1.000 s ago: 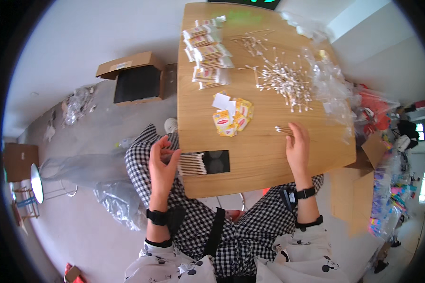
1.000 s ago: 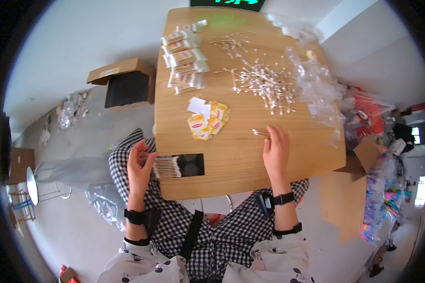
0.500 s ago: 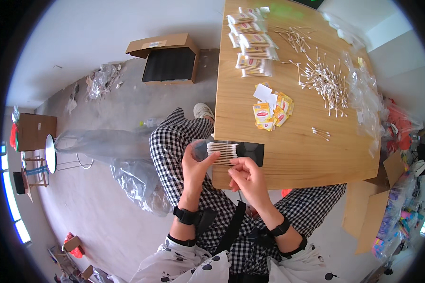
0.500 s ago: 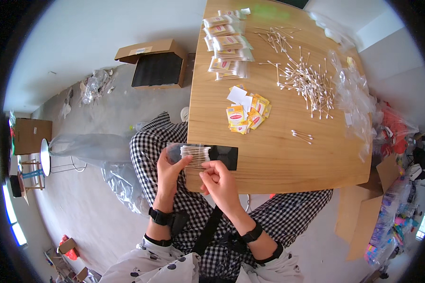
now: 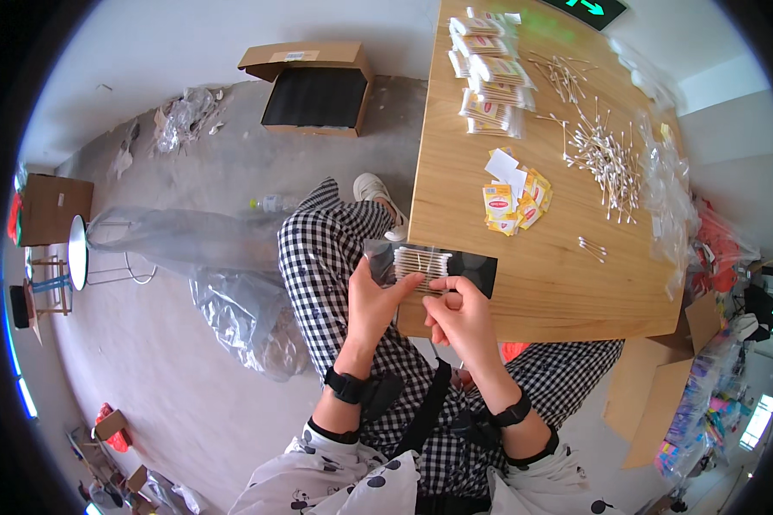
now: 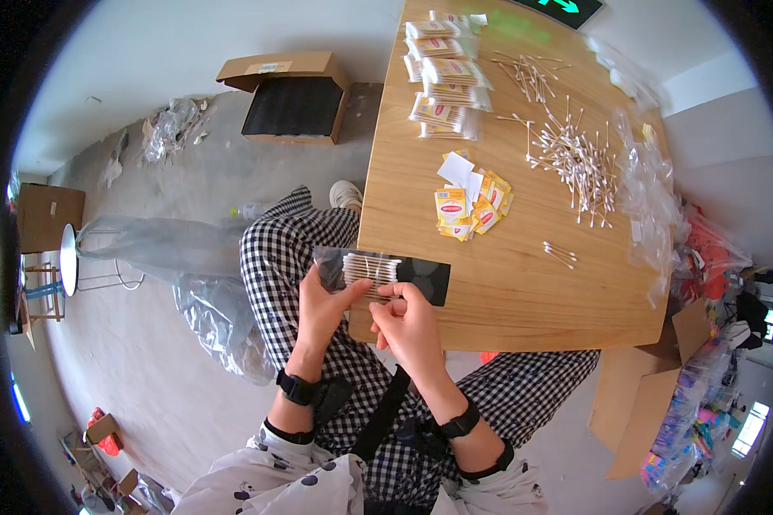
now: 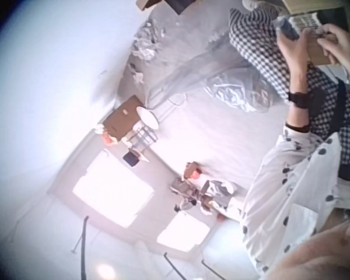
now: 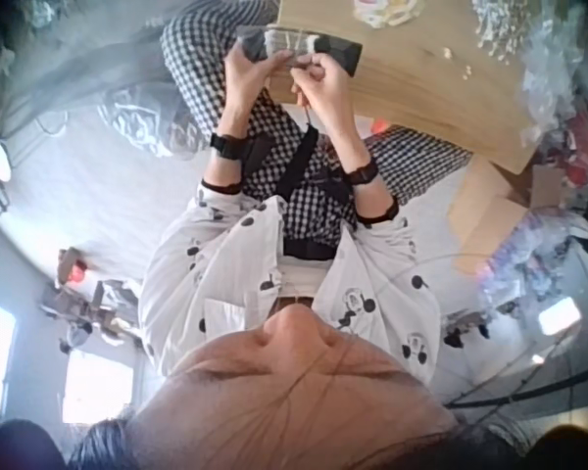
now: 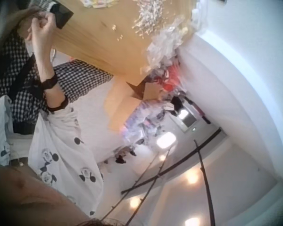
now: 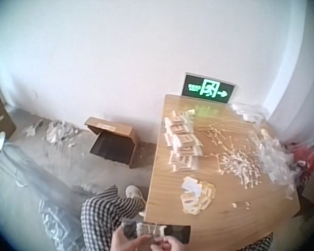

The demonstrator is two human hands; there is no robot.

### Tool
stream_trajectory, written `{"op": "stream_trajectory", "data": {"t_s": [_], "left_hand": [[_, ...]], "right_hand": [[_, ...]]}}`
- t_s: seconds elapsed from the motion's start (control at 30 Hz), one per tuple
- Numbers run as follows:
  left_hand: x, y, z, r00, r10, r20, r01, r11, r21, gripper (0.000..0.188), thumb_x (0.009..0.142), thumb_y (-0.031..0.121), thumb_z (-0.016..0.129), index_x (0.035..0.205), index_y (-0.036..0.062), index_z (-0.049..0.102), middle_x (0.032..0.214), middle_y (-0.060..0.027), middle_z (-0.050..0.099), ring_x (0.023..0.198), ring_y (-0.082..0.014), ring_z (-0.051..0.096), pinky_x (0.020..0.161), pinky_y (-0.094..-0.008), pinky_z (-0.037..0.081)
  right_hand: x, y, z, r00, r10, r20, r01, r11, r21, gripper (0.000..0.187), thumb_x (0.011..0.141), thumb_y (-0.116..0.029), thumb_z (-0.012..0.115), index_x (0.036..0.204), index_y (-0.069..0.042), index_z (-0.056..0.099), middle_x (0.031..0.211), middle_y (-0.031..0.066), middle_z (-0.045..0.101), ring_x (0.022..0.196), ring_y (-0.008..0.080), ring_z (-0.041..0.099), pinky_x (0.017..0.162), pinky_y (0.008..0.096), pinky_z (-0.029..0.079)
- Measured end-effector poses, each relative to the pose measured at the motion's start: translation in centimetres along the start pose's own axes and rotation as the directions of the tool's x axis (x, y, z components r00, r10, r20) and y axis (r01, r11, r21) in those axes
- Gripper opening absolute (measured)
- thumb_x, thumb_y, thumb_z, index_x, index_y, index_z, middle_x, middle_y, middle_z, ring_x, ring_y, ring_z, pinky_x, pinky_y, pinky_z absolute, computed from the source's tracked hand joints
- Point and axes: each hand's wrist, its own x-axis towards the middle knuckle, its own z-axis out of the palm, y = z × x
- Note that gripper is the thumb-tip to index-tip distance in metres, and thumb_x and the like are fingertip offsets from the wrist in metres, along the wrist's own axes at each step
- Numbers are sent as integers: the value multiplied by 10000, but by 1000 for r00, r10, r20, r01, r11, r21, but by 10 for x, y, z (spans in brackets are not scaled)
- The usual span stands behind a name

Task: The recorder is seen sorting and counting cotton swabs into small plastic packets on a table.

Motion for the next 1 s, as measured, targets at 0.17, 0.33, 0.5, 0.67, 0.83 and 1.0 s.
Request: {"op": "stream_trajectory", "data": {"t_s": [0.17,0.33,0.5,0.67,0.83,1.0], "left_hand": [[1,-2,2,999,36,22,-35,999,-33,356,793,17,804,1088,-23,609,1006,-60,708,883,-104,653,799,-258,536],[1,-6,-1,1000,16,16,-16,1000,6,424,773,81,827,1114,-41,607,1006,-92,718,910,-123,659,828,-274,528],[1,-2,-1,1000,7,18,-8,999,46,432,773,91,831,1118,-44,609,1005,-89,719,904,-124,660,830,-272,526],[-1,5,0,1000,-16,16,15,997,72,454,785,95,826,1148,-44,590,1039,-92,712,928,-126,657,843,-268,522],[-1,-4,-8,999,13,-33,-11,997,73,557,816,97,796,1275,-19,502,1133,-75,627,989,-135,602,836,-262,497],[-17,35,6,884,438,-161,-294,791,536,543,834,41,721,1328,9,497,1330,-110,546,1228,-236,509,1009,-366,412]], "right_hand": [[13,22,10,905,-401,-140,270,797,-540,141,868,-69,680,937,2,579,612,82,641,486,136,590,448,275,431],[14,13,16,902,-392,-180,236,798,-554,146,818,-69,693,819,-29,553,612,129,639,544,315,640,500,407,474],[9,12,9,884,-430,-186,278,802,-529,148,820,-60,683,822,-30,537,600,110,628,516,249,633,486,369,462],[-8,13,-22,874,-437,-212,302,830,-470,175,849,-21,668,898,-47,502,571,49,551,478,131,531,483,283,421],[-19,25,-64,820,-512,-256,282,751,-597,189,850,-32,696,965,-51,548,645,36,599,520,124,555,507,275,441],[-14,19,-117,687,-638,-347,317,693,-647,228,850,11,688,1049,-45,593,858,68,658,722,146,621,624,271,495]]}}
